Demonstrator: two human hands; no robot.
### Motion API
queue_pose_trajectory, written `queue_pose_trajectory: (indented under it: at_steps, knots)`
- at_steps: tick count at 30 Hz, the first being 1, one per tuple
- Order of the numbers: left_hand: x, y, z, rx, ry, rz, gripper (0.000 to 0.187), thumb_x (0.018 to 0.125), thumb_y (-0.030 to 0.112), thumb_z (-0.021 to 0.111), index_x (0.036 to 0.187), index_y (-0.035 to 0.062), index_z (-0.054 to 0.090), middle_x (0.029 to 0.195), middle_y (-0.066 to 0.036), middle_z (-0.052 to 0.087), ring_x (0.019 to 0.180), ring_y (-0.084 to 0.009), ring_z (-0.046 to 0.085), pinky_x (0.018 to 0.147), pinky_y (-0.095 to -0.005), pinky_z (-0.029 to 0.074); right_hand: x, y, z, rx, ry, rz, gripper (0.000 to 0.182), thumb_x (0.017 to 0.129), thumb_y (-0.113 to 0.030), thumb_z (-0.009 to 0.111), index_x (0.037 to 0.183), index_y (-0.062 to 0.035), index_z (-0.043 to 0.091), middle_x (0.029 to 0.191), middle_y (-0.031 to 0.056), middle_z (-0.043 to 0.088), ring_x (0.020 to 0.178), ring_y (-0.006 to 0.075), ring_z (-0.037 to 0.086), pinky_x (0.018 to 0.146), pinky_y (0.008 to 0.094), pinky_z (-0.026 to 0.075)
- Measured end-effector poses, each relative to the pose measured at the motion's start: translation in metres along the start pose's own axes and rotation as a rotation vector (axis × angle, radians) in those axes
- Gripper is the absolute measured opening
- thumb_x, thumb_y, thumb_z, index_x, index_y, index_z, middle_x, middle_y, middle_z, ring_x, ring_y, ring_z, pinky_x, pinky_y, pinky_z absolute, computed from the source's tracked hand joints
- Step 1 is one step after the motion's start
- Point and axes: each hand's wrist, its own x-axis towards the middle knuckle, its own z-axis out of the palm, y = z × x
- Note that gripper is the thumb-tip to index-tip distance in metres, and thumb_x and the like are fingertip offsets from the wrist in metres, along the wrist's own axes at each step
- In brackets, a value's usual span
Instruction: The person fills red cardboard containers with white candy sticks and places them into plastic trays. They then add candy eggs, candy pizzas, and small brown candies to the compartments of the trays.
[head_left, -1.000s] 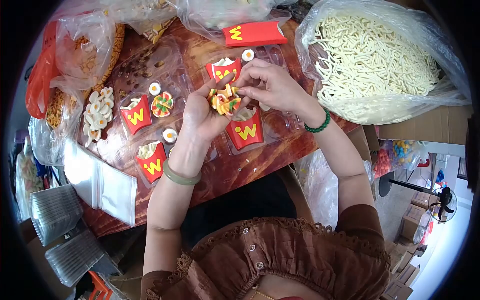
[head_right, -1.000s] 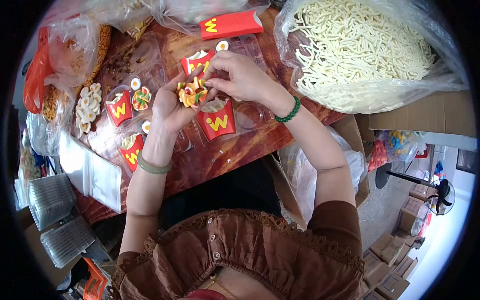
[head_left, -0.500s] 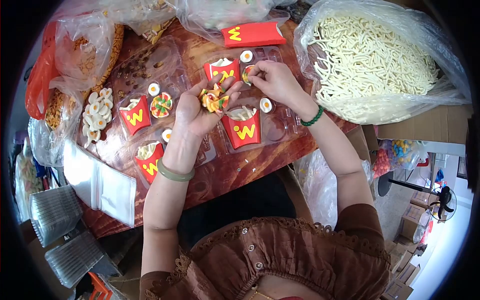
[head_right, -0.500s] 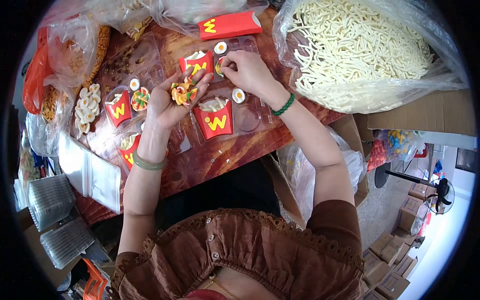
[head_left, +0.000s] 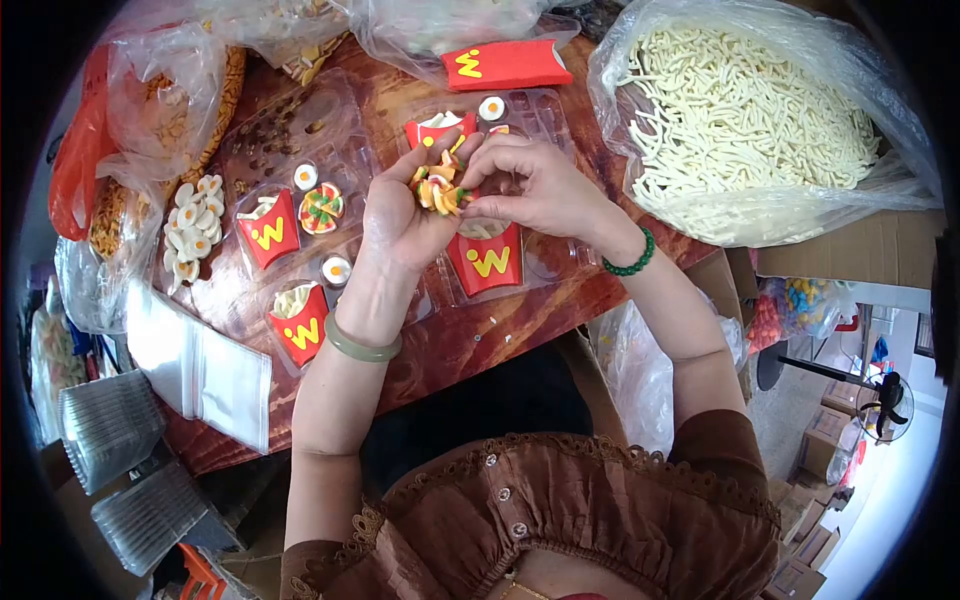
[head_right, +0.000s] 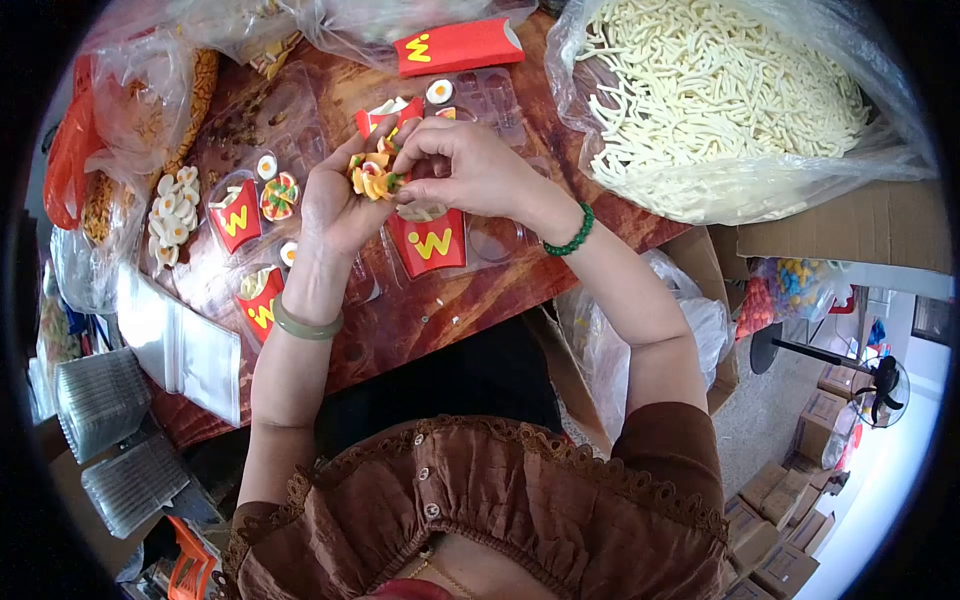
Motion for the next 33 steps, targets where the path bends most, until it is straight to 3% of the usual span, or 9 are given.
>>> queue_pose_trajectory:
  at_steps: [4, 6, 10, 14, 16, 20, 29, 32, 33]
  knots:
    - [-0.002, -0.001, -0.003, 0.011, 0.006, -0.006, 0.04, 0.1, 0.022, 0.024, 0.124, -0.0035, 0.043, 0.126, -0.023, 0.048, 0.118, -0.0328, 0.047, 0.103, -0.0462, 0.039, -0.007, 0.003, -0.001, 0.263, -0.024, 0.164, 0.017, 0.078, -0.005, 0.069, 0.094, -0.0031, 0.066, 0.089, 0.0029, 0.06, 0.083, 0.0118, 0.058, 0.071, 0.0244, 0.047]
    - [0.0, -0.001, -0.006, -0.001, 0.001, -0.009, 0.04, 0.1, 0.023, 0.024, 0.123, -0.0037, 0.043, 0.126, -0.022, 0.048, 0.119, -0.0339, 0.046, 0.102, -0.0469, 0.039, -0.008, 0.003, -0.005, -0.103, 0.075, -0.123, 0.013, 0.079, -0.004, 0.067, 0.092, -0.0032, 0.066, 0.089, 0.0032, 0.061, 0.08, 0.0126, 0.058, 0.069, 0.0246, 0.046]
    - [-0.007, 0.003, 0.0, -0.021, 0.065, -0.001, 0.04, 0.1, 0.023, 0.025, 0.124, -0.0051, 0.041, 0.135, -0.026, 0.038, 0.127, -0.0407, 0.037, 0.105, -0.0517, 0.034, -0.016, 0.016, -0.02, -0.155, 0.209, -0.136, 0.012, 0.079, -0.004, 0.066, 0.091, -0.0035, 0.067, 0.088, 0.0034, 0.061, 0.078, 0.0135, 0.058, 0.068, 0.0249, 0.046]
    - [0.001, 0.01, -0.012, -0.064, 0.07, -0.017, 0.04, 0.1, 0.024, 0.026, 0.125, -0.0053, 0.04, 0.135, -0.028, 0.038, 0.127, -0.0432, 0.035, 0.106, -0.0514, 0.033, -0.021, 0.041, -0.027, -0.371, 0.267, 0.032, 0.012, 0.08, -0.003, 0.064, 0.092, -0.0033, 0.066, 0.088, 0.0058, 0.061, 0.077, 0.0154, 0.059, 0.066, 0.0255, 0.047]
    - [0.003, 0.011, -0.013, -0.078, 0.051, -0.024, 0.04, 0.1, 0.024, 0.027, 0.125, -0.0051, 0.039, 0.134, -0.028, 0.038, 0.128, -0.0436, 0.034, 0.106, -0.0515, 0.032, -0.02, 0.055, -0.024, -0.416, 0.248, -0.152, 0.011, 0.08, -0.001, 0.063, 0.091, -0.0027, 0.065, 0.087, 0.007, 0.061, 0.076, 0.0184, 0.061, 0.065, 0.0275, 0.048]
    - [0.003, 0.011, -0.011, -0.062, 0.071, -0.009, 0.039, 0.1, 0.023, 0.027, 0.124, -0.0052, 0.04, 0.134, -0.028, 0.038, 0.128, -0.0435, 0.034, 0.106, -0.0516, 0.033, -0.018, 0.067, -0.026, -0.453, 0.224, -0.195, 0.012, 0.079, 0.0, 0.062, 0.09, -0.0024, 0.063, 0.086, 0.008, 0.061, 0.076, 0.0219, 0.062, 0.065, 0.0298, 0.049]
    - [0.005, 0.011, -0.01, -0.056, 0.109, 0.011, 0.039, 0.1, 0.023, 0.027, 0.125, -0.0056, 0.04, 0.135, -0.028, 0.037, 0.128, -0.0443, 0.034, 0.107, -0.0523, 0.031, -0.023, 0.051, -0.027, -0.206, 0.235, 0.084, 0.011, 0.081, 0.0, 0.06, 0.092, -0.0025, 0.062, 0.083, -0.0007, 0.061, 0.062, 0.0045, 0.047, 0.054, 0.0205, 0.04]
    - [0.002, 0.01, -0.007, -0.055, 0.102, -0.001, 0.039, 0.1, 0.022, 0.028, 0.125, -0.0053, 0.039, 0.133, -0.027, 0.04, 0.127, -0.0433, 0.036, 0.104, -0.0503, 0.038, -0.023, 0.041, -0.033, -0.044, 0.23, 0.182, 0.011, 0.084, -0.001, 0.06, 0.095, -0.0013, 0.061, 0.087, -0.0018, 0.061, 0.07, 0.0032, 0.051, 0.06, 0.0192, 0.043]
    - [0.0, 0.008, -0.002, 0.013, 0.095, -0.015, 0.034, 0.099, 0.02, 0.033, 0.121, -0.0045, 0.043, 0.127, -0.025, 0.045, 0.117, -0.0401, 0.046, 0.096, -0.0453, 0.045, -0.022, 0.039, -0.035, 0.125, 0.196, 0.144, 0.012, 0.085, -0.002, 0.06, 0.097, -0.0008, 0.06, 0.089, -0.0011, 0.061, 0.075, 0.0037, 0.053, 0.065, 0.0191, 0.045]
